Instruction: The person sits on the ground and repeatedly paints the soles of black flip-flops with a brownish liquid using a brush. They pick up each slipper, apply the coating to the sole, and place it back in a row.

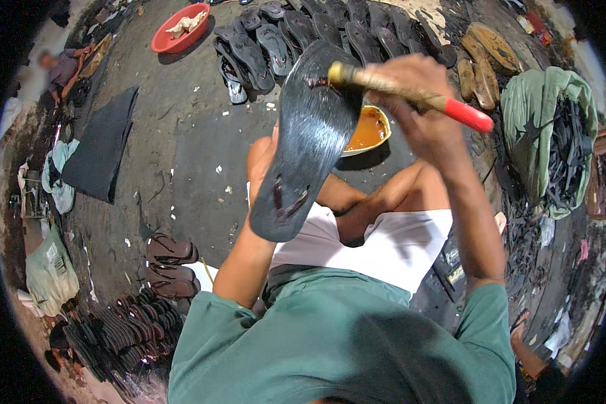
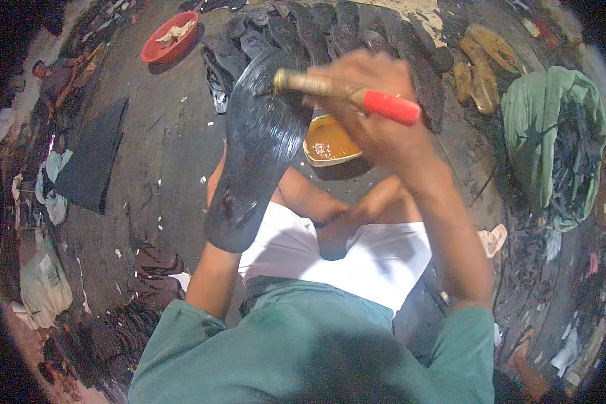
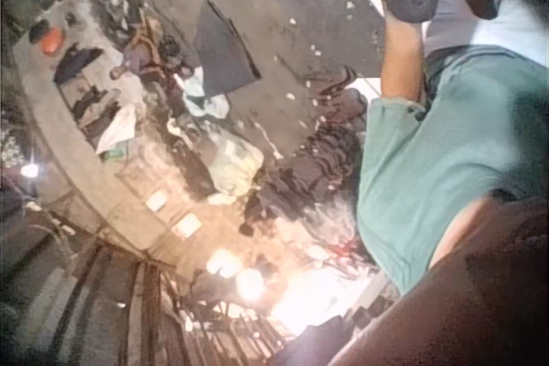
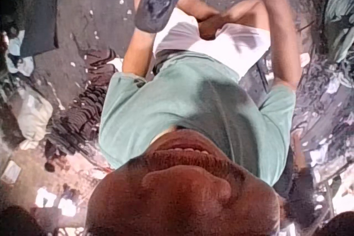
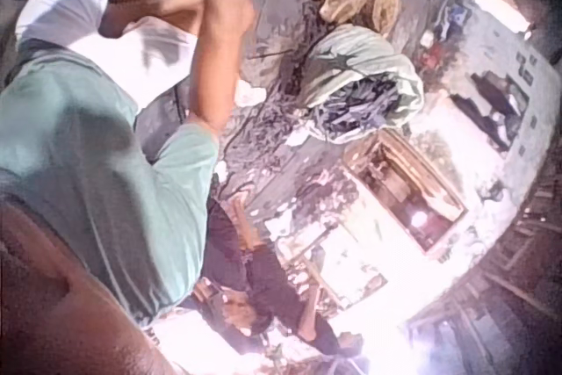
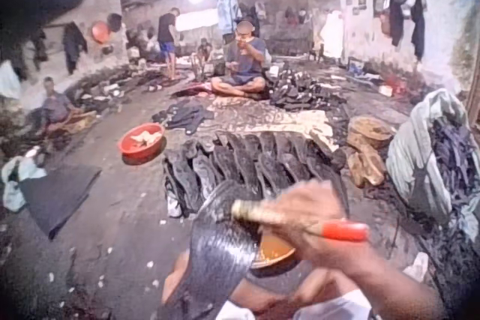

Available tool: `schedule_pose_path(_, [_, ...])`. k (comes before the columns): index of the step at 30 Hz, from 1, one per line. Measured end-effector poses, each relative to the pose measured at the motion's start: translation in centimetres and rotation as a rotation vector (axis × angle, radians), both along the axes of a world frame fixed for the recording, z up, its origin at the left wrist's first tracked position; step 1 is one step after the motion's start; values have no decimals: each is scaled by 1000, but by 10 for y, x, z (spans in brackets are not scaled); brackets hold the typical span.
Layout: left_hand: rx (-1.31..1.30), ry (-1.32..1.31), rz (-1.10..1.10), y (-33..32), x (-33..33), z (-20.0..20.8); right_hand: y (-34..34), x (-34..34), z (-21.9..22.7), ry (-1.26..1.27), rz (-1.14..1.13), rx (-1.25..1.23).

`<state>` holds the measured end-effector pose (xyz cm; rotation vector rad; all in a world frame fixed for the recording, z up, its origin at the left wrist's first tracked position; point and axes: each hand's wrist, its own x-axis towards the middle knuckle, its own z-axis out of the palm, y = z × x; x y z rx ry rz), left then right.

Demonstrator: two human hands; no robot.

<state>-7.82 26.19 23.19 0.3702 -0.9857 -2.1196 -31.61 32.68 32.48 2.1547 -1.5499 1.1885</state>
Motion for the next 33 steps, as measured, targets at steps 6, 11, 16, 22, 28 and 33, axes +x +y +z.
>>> schedule_pose_path(6, [462, 263, 66, -14, -30, 1, 56, 95, -78, -200, 132, -14])
schedule_pose_path(11, [505, 372, -92, -21, -32, 14, 57, 85, -46, -308, 79, 412])
schedule_pose_path(16, [368, 475, -244, -16, -56, 0, 15, 56, -37, -60, 53, 11])
schedule_pose_path(22, [342, 390, -87, -53, -37, -30, 54, 91, -57, -84, 240, 237])
schedule_pose_path(28, [482, 80, 333, -122, 44, -101, 58, 64, -53, -1116, -84, 241])
schedule_pose_path(33, [613, 162, 544, -150, 150, -213, 55, 46, -70, -1105, -287, 210])
